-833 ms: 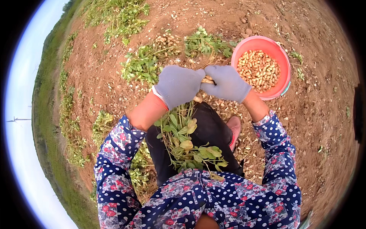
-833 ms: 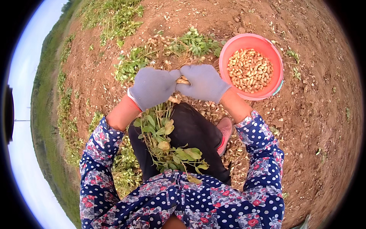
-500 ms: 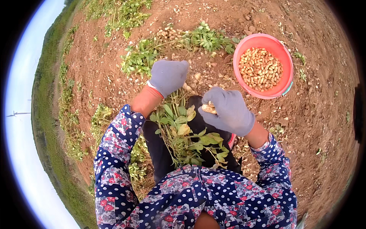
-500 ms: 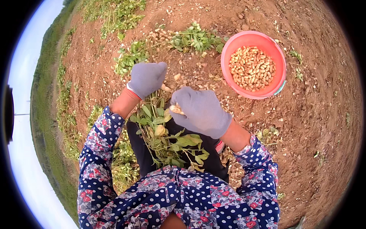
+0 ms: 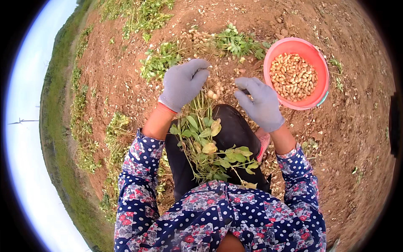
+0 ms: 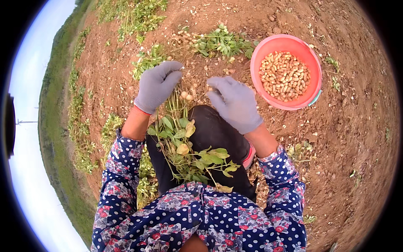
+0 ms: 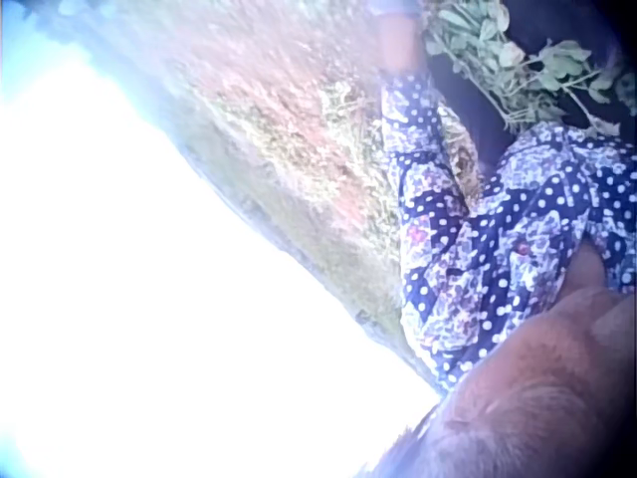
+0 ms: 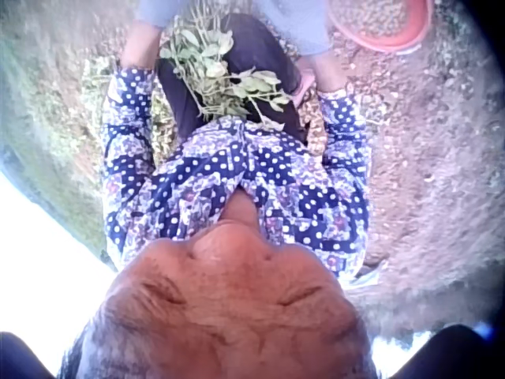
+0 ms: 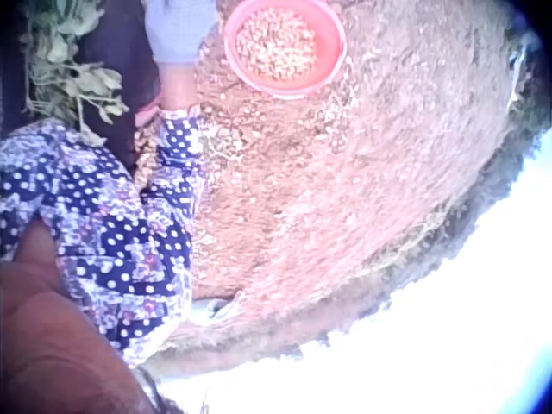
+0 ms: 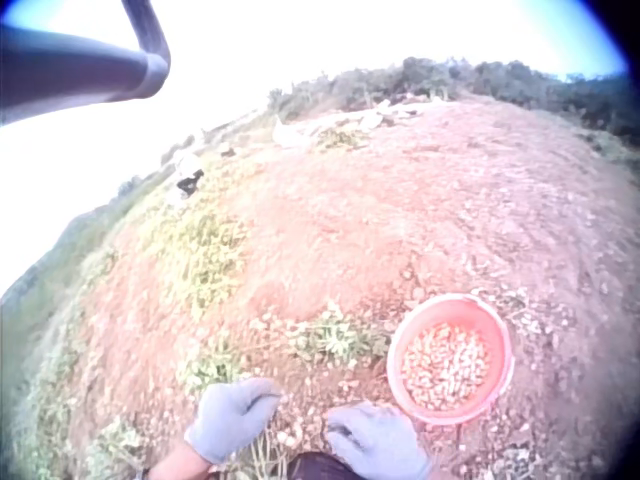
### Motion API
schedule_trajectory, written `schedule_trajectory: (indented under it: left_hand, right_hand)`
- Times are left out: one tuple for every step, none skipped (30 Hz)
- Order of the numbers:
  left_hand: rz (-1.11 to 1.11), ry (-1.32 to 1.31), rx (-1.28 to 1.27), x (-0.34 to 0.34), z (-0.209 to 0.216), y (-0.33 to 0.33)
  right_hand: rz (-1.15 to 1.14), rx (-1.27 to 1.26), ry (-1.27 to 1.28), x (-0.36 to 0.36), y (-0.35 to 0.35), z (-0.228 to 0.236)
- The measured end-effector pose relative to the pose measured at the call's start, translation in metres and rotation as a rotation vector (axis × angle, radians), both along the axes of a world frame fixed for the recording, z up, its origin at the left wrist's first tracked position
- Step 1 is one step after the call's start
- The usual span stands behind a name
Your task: The person sits on the ground and repeatedly pulls peanut pods from the stems of harvested peanut plants, placing the pods into a nearby pink bowl. The person handles multiple peanut plants, removing pods one by one and discarding the stems.
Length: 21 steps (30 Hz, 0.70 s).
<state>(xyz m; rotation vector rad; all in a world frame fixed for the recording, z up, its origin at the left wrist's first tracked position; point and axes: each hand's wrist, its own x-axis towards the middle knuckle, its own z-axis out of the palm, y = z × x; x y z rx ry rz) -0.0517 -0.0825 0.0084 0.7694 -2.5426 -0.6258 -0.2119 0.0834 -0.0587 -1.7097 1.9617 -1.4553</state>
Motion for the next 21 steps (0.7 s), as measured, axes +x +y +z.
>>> schedule_trajectory:
  left_hand:
    - [0.003,-0.029,-0.093,-0.001,0.004,0.006]
    - [0.011,-0.062,-0.190,-0.002,0.016,0.016]
    - [0.021,-0.095,-0.287,-0.002,0.025,0.022]
    - [-0.008,-0.089,-0.336,-0.001,0.030,0.025]
    - [-0.034,-0.080,-0.381,0.000,0.034,0.027]
    - [-0.062,-0.071,-0.426,0.003,0.036,0.030]
    - [-0.079,-0.066,-0.329,0.006,0.034,0.032]
    - [-0.092,-0.061,-0.238,0.011,0.033,0.033]
    - [-0.107,-0.055,-0.147,0.014,0.032,0.034]
    - [-0.131,-0.111,-0.186,0.016,0.031,0.034]
    - [-0.150,-0.168,-0.222,0.018,0.028,0.036]
    - [-0.171,-0.224,-0.257,0.020,0.026,0.036]
    - [-0.189,-0.244,-0.253,0.020,0.024,0.035]
    - [-0.217,-0.258,-0.249,0.018,0.023,0.034]
    - [-0.244,-0.273,-0.245,0.017,0.022,0.034]
    - [-0.259,-0.280,-0.255,0.017,0.020,0.035]
    - [-0.273,-0.289,-0.269,0.017,0.019,0.035]
    - [-0.287,-0.298,-0.282,0.016,0.019,0.034]
    - [-0.361,-0.251,-0.255,0.015,0.019,0.034]
    - [-0.432,-0.206,-0.226,0.016,0.018,0.033]
    - [-0.506,-0.162,-0.197,0.015,0.019,0.032]
  right_hand:
    - [0.014,0.112,0.093,0.014,-0.008,0.002]
    - [0.079,0.023,0.060,0.024,-0.016,0.000]
    - [0.080,0.075,0.071,0.030,-0.020,0.003]
    - [0.081,0.127,0.081,0.035,-0.022,0.005]
    - [0.084,0.184,0.094,0.039,-0.024,0.007]
    - [0.054,0.170,0.059,0.041,-0.030,0.002]
    - [0.114,0.198,0.031,0.039,-0.033,-0.003]
    - [0.178,0.220,0.004,0.036,-0.037,-0.005]
    - [0.239,0.242,-0.023,0.034,-0.039,-0.005]
    - [0.198,0.202,-0.026,0.032,-0.036,-0.004]
    - [0.159,0.166,-0.029,0.030,-0.031,0.001]
    - [0.120,0.129,-0.032,0.028,-0.028,0.006]
    - [0.113,0.066,-0.070,0.028,-0.028,0.009]
    - [0.096,0.006,-0.104,0.027,-0.027,0.014]
    - [0.079,-0.055,-0.137,0.027,-0.026,0.017]
    - [0.080,-0.128,-0.178,0.029,-0.029,0.014]
    - [0.081,-0.205,-0.219,0.031,-0.033,0.010]
    - [0.083,-0.282,-0.260,0.032,-0.037,0.007]
    - [0.107,-0.163,-0.658,0.031,-0.039,0.006]
    - [0.131,-0.034,-1.057,0.031,-0.040,0.005]
    - [0.150,0.100,-1.453,0.029,-0.043,0.003]
